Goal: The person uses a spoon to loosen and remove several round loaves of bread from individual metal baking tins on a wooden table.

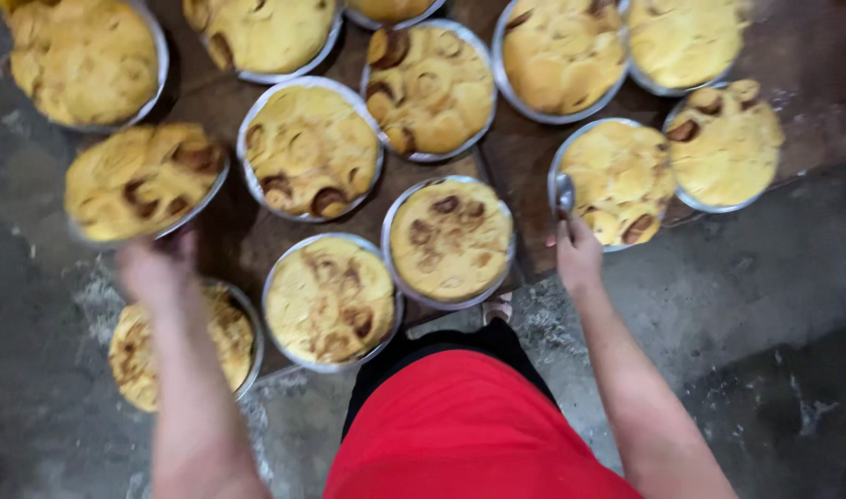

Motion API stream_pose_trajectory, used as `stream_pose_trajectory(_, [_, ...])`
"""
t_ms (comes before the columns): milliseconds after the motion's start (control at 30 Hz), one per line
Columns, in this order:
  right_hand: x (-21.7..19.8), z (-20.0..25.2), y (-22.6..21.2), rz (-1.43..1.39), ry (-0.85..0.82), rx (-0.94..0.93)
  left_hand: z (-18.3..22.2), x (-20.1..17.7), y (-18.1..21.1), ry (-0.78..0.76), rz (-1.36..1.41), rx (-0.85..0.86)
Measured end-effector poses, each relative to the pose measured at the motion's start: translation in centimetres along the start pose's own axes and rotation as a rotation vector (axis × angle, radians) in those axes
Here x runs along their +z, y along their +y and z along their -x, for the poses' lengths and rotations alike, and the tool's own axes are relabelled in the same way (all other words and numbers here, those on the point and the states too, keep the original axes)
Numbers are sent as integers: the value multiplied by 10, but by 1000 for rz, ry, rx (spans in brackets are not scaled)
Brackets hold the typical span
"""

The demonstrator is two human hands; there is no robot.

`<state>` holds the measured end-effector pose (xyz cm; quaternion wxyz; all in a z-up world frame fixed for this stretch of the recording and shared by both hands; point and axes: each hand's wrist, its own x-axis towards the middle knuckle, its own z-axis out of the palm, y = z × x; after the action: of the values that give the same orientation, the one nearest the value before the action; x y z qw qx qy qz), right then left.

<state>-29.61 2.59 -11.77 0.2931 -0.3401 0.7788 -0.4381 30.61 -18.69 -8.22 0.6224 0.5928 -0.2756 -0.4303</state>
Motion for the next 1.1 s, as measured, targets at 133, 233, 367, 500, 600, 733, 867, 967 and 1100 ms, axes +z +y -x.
stream_pose_trajectory(133, [-23,-17,3,235,-27,-226,74,24,85,13,58,44])
stream_pose_trajectory(233, [-25,-22,-10,375,-32,-325,160,52,125,-95,13,156])
stream_pose_trajectory(367, [-45,-52,2,424,-25,-361,275,95,146,-57,-126,160])
stream_pose_trajectory(500, [-76,-87,35,354,-94,-517,334,143,109,-124,-212,-47])
stream_pose_trajectory(600, [-101,-99,34,251,-216,-457,359,188,65,-256,-244,-195])
stream_pose_trajectory(733, [-147,-78,0,-116,-373,-305,379,257,24,-525,-235,-263])
stream_pose_trajectory(867, [-178,-27,-49,-137,-543,-238,397,302,35,-623,-843,86])
stream_pose_trajectory(967, [-172,3,-77,7,-515,-524,406,324,45,-685,-959,208])
stream_pose_trajectory(1100, [-163,26,-97,188,-456,-288,411,342,50,-749,-919,269])
